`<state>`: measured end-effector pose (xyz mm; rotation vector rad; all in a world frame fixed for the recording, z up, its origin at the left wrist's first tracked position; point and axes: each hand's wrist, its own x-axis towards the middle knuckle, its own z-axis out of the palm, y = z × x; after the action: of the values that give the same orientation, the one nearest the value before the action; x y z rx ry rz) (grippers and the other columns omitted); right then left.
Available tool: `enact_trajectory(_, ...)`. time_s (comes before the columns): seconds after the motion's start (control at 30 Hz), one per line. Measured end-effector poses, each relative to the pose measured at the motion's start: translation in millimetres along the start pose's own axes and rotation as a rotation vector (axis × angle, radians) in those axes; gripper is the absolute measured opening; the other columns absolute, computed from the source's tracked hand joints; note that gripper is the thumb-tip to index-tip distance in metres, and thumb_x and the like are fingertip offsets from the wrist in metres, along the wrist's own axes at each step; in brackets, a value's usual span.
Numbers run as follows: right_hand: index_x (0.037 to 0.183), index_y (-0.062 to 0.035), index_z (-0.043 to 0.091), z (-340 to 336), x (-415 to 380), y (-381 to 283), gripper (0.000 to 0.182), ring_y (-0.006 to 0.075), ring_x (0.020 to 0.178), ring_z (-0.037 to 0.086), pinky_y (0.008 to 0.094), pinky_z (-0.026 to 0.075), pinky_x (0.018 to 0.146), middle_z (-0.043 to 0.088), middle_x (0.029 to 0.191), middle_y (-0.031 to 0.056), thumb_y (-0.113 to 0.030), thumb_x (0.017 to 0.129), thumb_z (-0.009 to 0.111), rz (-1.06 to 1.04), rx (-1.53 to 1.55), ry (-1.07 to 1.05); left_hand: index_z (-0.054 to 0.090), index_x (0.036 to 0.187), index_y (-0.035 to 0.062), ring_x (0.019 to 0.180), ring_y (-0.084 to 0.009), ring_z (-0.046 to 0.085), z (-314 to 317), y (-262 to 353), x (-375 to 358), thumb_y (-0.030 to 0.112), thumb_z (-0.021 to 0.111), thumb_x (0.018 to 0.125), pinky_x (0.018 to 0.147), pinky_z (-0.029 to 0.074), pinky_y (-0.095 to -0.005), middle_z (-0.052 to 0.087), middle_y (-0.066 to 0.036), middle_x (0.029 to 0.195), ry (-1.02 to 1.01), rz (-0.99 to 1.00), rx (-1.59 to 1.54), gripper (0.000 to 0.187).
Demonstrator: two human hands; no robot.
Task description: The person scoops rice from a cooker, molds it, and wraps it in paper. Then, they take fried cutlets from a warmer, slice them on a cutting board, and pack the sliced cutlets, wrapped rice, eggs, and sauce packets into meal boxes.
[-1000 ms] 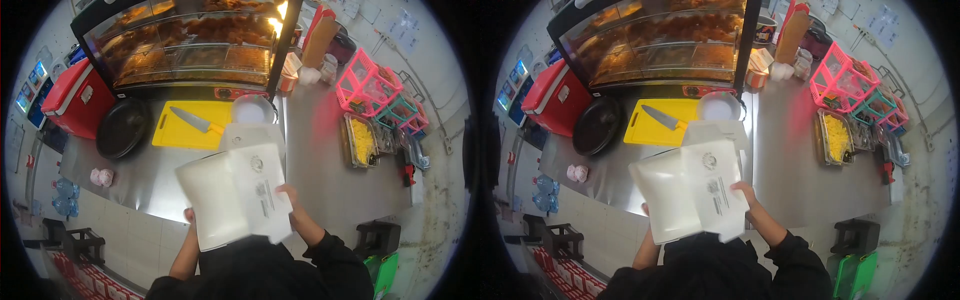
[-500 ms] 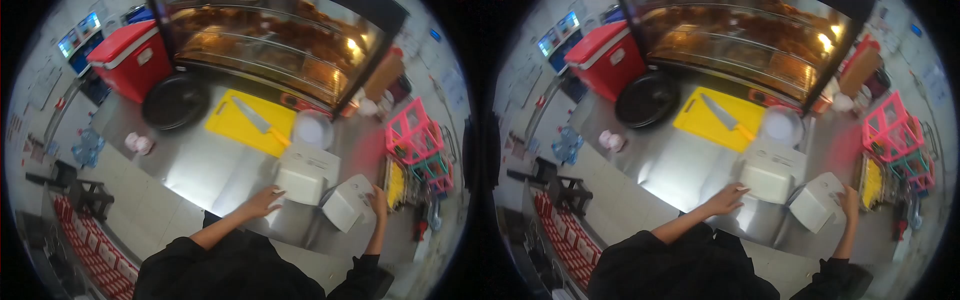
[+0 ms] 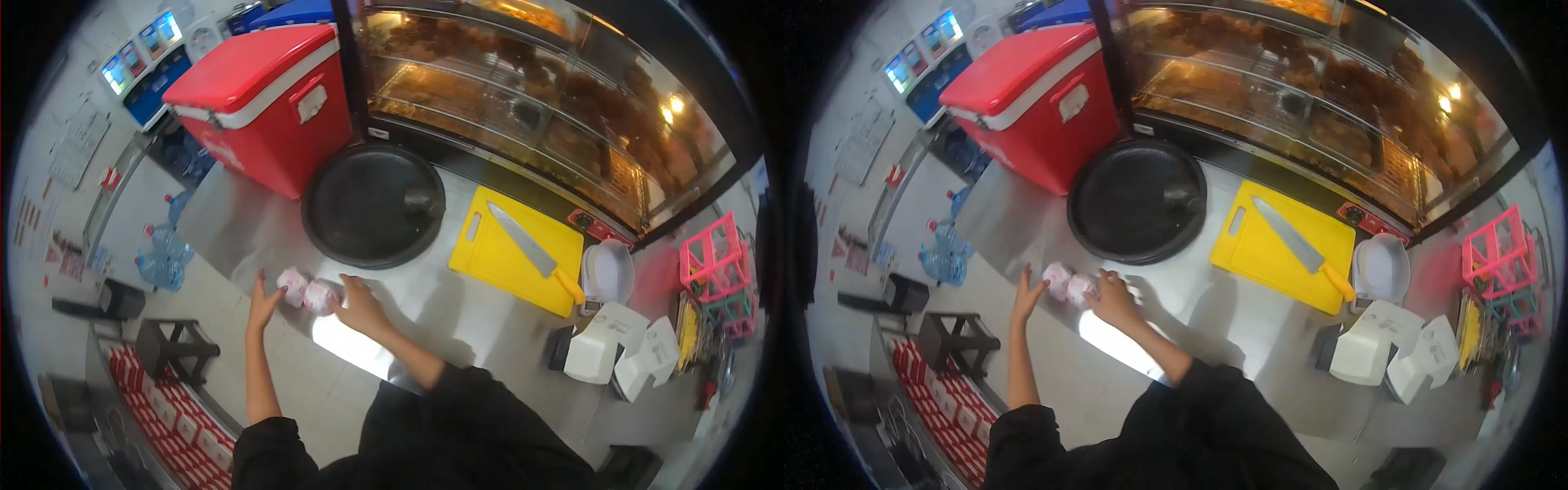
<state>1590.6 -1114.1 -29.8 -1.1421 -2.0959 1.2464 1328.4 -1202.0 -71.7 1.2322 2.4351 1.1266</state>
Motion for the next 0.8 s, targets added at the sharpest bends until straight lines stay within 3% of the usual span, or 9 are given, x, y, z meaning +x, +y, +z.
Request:
enact_trajectory(0.1, 0.106, -0.004, 0.056, 57, 63, 14, 0.06, 0.0349, 0.095, 0.056, 0.0414, 0.048, 0.079, 0.055, 0.108, 0.0194, -0.036, 0.058, 0.075, 0.216, -0.094, -0.299, 0.05, 0.118, -0.0056, 0.095, -0.026, 0.059, -6, 26, 43, 0.037, 0.075, 0.065, 0.078, 0.049, -0.0374, 0.06, -0.018, 0.108, -0.747, -0.379, -0.051, 0.072)
enact_trajectory(0.17, 0.089, -0.0074, 0.066, 66, 67, 25, 0.06, 0.0309, 0.077, 0.066, 0.0358, 0.053, 0.068, 0.067, 0.089, 0.0153, -0.041, 0.042, 0.083, 0.167, -0.002, -0.447, 0.056, 0.11, -0.0046, 0.088, -0.0233, 0.062, 11, -8, 62, 0.036, 0.078, 0.062, 0.07, 0.051, -0.035, 0.064, -0.015, 0.099, -0.822, -0.264, 0.07, 0.067)
enact_trajectory(0.3, 0.115, -0.0015, 0.044, 70, 2, 37, 0.064, 0.0402, 0.094, 0.053, 0.0452, 0.046, 0.083, 0.052, 0.1, 0.0263, -0.013, 0.058, 0.07, -0.083, -0.1, -0.108, 0.053, 0.109, -0.0031, 0.093, -0.0246, 0.061, 17, 24, 24, 0.028, 0.081, 0.057, 0.076, 0.049, -0.0365, 0.062, -0.016, 0.1, -0.6, -0.001, 0.134, 0.067)
enact_trajectory(0.33, 0.132, -0.001, 0.031, 55, -13, 46, 0.084, 0.0415, 0.108, 0.05, 0.0438, 0.046, 0.087, 0.042, 0.123, 0.0297, -0.02, 0.061, 0.072, 0.005, 0.027, -0.303, 0.051, 0.11, -0.0031, 0.093, -0.0254, 0.06, 22, 36, 11, 0.027, 0.081, 0.059, 0.078, 0.049, -0.0364, 0.062, -0.017, 0.099, -0.519, 0.045, 0.179, 0.066)
enact_trajectory(0.47, 0.124, 0.0055, 0.036, -47, -124, 110, 0.082, 0.0244, 0.102, 0.053, 0.035, 0.044, 0.089, 0.055, 0.108, 0.0181, -0.029, 0.062, 0.077, 0.139, 0.495, -0.535, 0.047, 0.116, -0.0019, 0.093, -0.0263, 0.059, 41, 63, -40, 0.021, 0.078, 0.064, 0.081, 0.048, -0.0374, 0.06, -0.016, 0.1, -0.398, -0.036, 0.113, 0.064)
enact_trajectory(0.5, 0.122, 0.0046, 0.04, -96, -168, 111, 0.075, 0.0217, 0.106, 0.05, 0.0329, 0.042, 0.093, 0.052, 0.111, 0.0168, -0.029, 0.065, 0.076, 0.142, 0.313, -0.349, 0.047, 0.116, -0.0019, 0.093, -0.0263, 0.059, 50, 90, -55, 0.021, 0.078, 0.064, 0.081, 0.048, -0.0374, 0.06, -0.016, 0.1, -0.405, -0.008, 0.11, 0.064)
enact_trajectory(0.6, 0.124, -0.0001, 0.041, -235, -295, 144, 0.062, 0.0208, 0.107, 0.048, 0.0331, 0.043, 0.089, 0.051, 0.114, 0.0118, -0.029, 0.075, 0.066, 0.325, 0.816, -0.218, 0.044, 0.121, -0.0009, 0.095, -0.0264, 0.058, 84, 189, -150, 0.021, 0.072, 0.071, 0.083, 0.047, -0.0388, 0.057, -0.014, 0.106, -0.563, -0.378, -0.688, 0.062)
enact_trajectory(0.73, 0.123, -0.0004, 0.039, -396, -440, 162, 0.064, 0.0239, 0.105, 0.051, 0.0353, 0.044, 0.086, 0.051, 0.11, 0.0164, -0.022, 0.069, 0.065, 0.351, 0.174, 0.388, 0.045, 0.121, -0.0003, 0.101, -0.0213, 0.055, 173, 345, -266, 0.034, 0.061, 0.081, 0.089, 0.043, -0.0356, 0.057, -0.011, 0.107, -1.002, -0.216, -1.096, 0.055)
enact_trajectory(0.8, 0.121, 0.0, 0.042, -456, -473, 152, 0.064, 0.0267, 0.105, 0.052, 0.0368, 0.044, 0.087, 0.052, 0.112, 0.0193, -0.021, 0.066, 0.066, 0.433, 0.047, 0.658, 0.046, 0.121, -0.0018, 0.101, -0.0219, 0.055, 229, 417, -306, 0.02, 0.063, 0.078, 0.09, 0.043, -0.0332, 0.057, -0.013, 0.109, -1.119, -0.158, -1.039, 0.051)
